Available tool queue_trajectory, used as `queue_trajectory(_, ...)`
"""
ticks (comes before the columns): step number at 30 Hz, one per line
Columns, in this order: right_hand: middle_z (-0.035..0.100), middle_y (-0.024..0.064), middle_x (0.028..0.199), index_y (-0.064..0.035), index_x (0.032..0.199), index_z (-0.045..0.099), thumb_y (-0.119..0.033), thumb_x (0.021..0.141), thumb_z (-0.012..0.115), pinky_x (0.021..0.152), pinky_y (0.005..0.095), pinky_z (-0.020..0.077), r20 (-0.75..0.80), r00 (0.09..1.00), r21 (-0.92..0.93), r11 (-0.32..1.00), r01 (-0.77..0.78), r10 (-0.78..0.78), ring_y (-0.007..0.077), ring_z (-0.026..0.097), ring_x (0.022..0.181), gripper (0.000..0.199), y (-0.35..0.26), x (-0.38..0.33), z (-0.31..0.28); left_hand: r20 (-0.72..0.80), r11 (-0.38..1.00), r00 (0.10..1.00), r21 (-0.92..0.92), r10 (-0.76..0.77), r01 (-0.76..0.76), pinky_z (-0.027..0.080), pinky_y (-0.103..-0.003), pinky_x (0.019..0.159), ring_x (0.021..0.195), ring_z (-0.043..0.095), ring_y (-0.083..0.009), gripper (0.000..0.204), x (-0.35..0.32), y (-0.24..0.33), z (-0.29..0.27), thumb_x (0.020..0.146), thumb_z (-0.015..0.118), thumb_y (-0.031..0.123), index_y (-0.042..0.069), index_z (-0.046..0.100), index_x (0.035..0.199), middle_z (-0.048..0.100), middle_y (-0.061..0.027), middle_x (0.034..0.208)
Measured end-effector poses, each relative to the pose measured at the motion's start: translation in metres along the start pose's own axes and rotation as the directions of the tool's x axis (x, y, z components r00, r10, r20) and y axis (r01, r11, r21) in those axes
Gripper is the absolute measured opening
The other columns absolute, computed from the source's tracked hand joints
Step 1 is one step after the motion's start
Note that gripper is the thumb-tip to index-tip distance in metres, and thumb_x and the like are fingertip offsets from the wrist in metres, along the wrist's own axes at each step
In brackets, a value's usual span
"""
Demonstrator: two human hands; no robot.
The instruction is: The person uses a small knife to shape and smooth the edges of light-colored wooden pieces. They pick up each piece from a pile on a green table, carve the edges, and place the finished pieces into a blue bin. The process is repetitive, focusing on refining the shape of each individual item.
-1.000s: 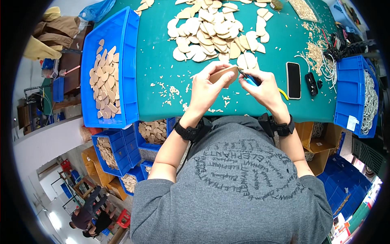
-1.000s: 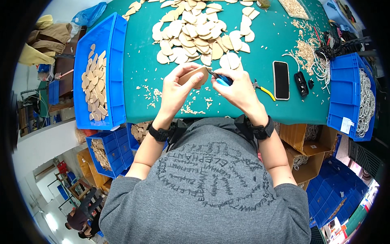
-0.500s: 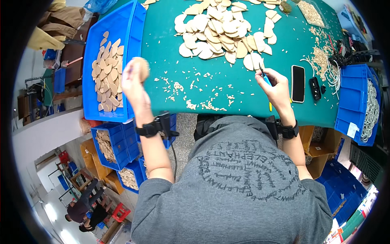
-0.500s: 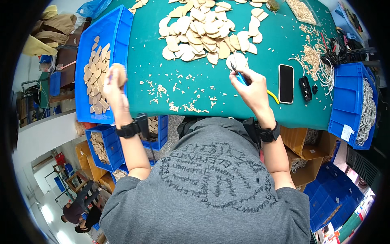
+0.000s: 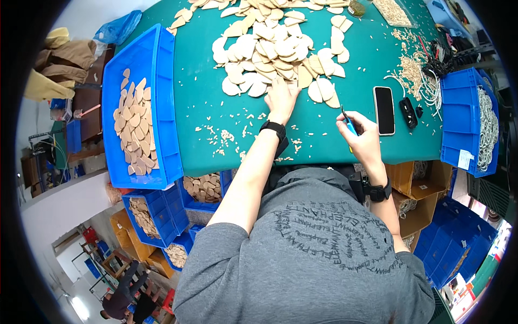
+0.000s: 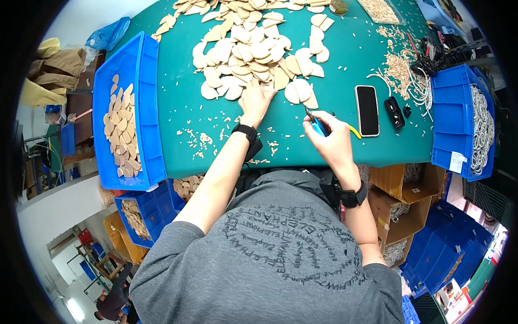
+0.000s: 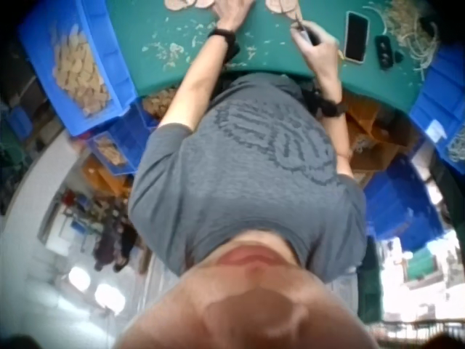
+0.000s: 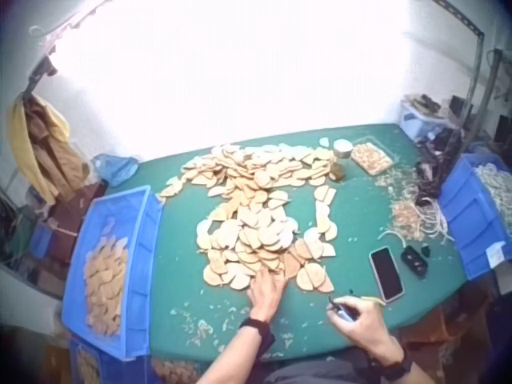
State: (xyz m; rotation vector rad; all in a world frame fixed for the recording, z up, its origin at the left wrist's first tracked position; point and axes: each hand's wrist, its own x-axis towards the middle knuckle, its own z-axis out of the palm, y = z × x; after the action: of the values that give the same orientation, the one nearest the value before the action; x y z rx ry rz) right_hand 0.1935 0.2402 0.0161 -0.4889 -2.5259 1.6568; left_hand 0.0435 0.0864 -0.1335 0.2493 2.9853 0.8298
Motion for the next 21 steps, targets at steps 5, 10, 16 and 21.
queue_trajectory(5,0.066,0.0027,0.078,-0.0016,0.094,0.067,-0.013,0.08,0.069,0.066,0.0222,0.0474,-0.026,0.994,-0.003,0.994,-0.109,0.109,0.0065,0.058,0.07,0.018,0.01,-0.01,-0.012,0.042,0.99,0.999,-0.14,0.003,0.003,0.048,-0.045,0.08,0.099,0.056,-0.0354,0.037,0.003,0.002,0.004,0.075,0.071,0.023,0.0,0.054,0.098,0.056,-0.019,0.106)
queue_trajectory(10,0.069,0.0056,0.082,-0.0015,0.096,0.067,-0.014,0.079,0.069,0.068,0.024,0.0491,0.027,0.998,0.037,0.997,-0.062,0.061,0.0097,0.062,0.073,0.021,0.01,-0.003,-0.006,0.308,0.782,0.947,-0.611,0.095,0.12,0.047,-0.034,0.07,0.084,0.059,-0.0191,0.02,-0.007,-0.012,-0.012,0.08,0.066,0.015,0.003,0.051,0.085,0.06,-0.0124,0.095)
queue_trajectory(16,0.068,0.0071,0.08,-0.003,0.098,0.067,-0.022,0.081,0.068,0.066,0.0267,0.0497,0.219,0.976,0.025,0.999,-0.024,0.018,0.0123,0.064,0.071,0.025,-0.003,0.014,0.008,0.444,0.392,0.863,-0.858,0.241,0.332,0.051,-0.024,0.063,0.081,0.059,-0.0101,0.027,-0.046,0.027,-0.109,0.087,0.07,0.021,0.004,0.051,0.095,0.059,-0.0049,0.093)
queue_trajectory(21,0.064,0.0024,0.079,-0.0017,0.099,0.067,-0.018,0.083,0.07,0.062,0.023,0.0469,0.289,0.956,0.11,0.989,-0.094,0.058,0.0076,0.057,0.07,0.023,-0.016,0.019,0.014,0.188,0.424,0.957,-0.902,0.22,0.079,0.052,-0.024,0.073,0.094,0.06,-0.011,0.037,-0.066,0.046,-0.141,0.09,0.065,0.014,0.004,0.056,0.123,0.063,-0.0073,0.103)
